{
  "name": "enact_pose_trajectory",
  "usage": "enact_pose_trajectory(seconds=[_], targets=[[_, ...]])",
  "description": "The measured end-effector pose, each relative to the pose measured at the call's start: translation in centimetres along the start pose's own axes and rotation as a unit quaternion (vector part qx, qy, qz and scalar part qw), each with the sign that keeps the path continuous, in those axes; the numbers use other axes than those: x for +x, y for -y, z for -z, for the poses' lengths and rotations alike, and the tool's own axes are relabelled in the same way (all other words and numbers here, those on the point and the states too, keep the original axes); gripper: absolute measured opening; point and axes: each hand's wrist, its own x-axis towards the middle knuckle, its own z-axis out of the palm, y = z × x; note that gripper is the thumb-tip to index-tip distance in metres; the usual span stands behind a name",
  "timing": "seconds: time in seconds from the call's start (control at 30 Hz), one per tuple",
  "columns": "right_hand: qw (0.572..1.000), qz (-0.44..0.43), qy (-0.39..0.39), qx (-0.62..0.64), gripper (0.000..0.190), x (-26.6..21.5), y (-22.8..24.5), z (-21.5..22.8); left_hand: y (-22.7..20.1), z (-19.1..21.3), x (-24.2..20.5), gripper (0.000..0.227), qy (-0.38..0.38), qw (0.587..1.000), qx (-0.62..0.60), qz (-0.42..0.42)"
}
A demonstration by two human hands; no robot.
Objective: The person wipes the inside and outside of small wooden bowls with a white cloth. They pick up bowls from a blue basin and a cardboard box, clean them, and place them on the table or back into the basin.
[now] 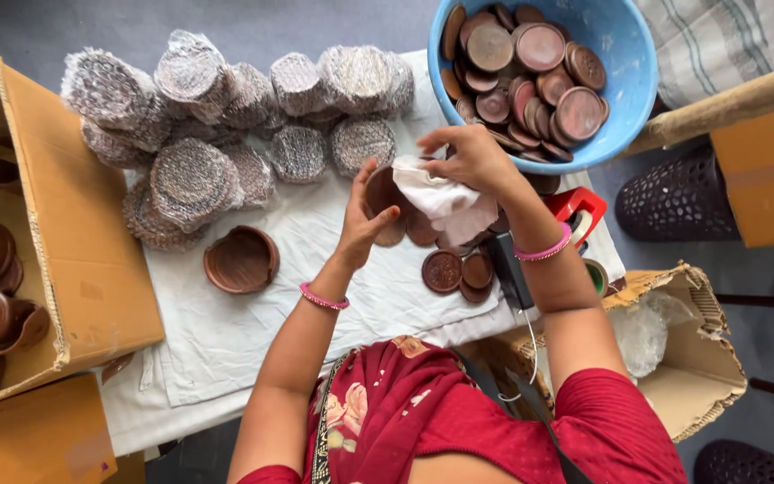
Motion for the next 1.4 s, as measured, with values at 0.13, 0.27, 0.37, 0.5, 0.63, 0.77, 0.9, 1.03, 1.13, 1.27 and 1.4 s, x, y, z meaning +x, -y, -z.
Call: enact_pose_trajectory(seconds=[0.13, 0.27, 0.37, 0.5, 0.63, 0.77, 0.9, 1.03, 1.13, 1.27, 1.4], targets=[[0.968, -0.03, -0.238, -0.069, 0.034, 0.3, -11.0, 1.4, 2.9, 5.2, -2.7, 0.048, -0.083, 0.986, 0.147, 0.016], [0.907, -0.323, -0.081, -0.257, 0.057, -0.3, -25.4, 1.4, 5.0, 10.9, -5.6, 0.043, -0.163, 0.956, 0.235, 0.073], [0.906, -0.358, 0.074, -0.213, 0.061, 0.2, -24.4, 0.9, 6.8, 13.1, -7.1, 0.044, -0.202, 0.918, 0.324, 0.108], [0.925, -0.307, 0.148, -0.172, 0.053, 0.7, -20.6, 1.4, 7.8, 13.6, -8.0, 0.042, -0.256, 0.867, 0.399, 0.151], [0.942, -0.219, 0.129, -0.22, 0.05, 1.5, -21.7, 2.0, 7.9, 13.4, -7.9, 0.041, -0.251, 0.867, 0.414, 0.118], [0.949, -0.21, -0.015, -0.232, 0.038, 1.8, -25.8, 2.6, 7.9, 13.5, -8.3, 0.043, -0.253, 0.877, 0.39, 0.12], [0.89, -0.284, -0.312, -0.172, 0.027, 1.2, -22.5, 3.4, 7.5, 13.2, -8.2, 0.042, -0.253, 0.878, 0.386, 0.128], [0.925, -0.238, -0.23, -0.185, 0.033, 4.0, -23.9, 0.1, 7.4, 13.1, -8.1, 0.043, -0.249, 0.876, 0.392, 0.13], [0.968, -0.147, -0.106, -0.174, 0.054, 5.8, -26.5, -2.3, 7.0, 13.0, -8.2, 0.044, -0.245, 0.898, 0.335, 0.144], [0.978, -0.185, 0.058, -0.074, 0.066, 7.0, -25.9, -3.7, 7.2, 13.0, -8.2, 0.045, -0.245, 0.894, 0.35, 0.136], [0.919, -0.257, -0.09, -0.286, 0.033, 5.9, -19.7, -4.2, 7.1, 13.4, -7.7, 0.045, -0.235, 0.893, 0.367, 0.115]])
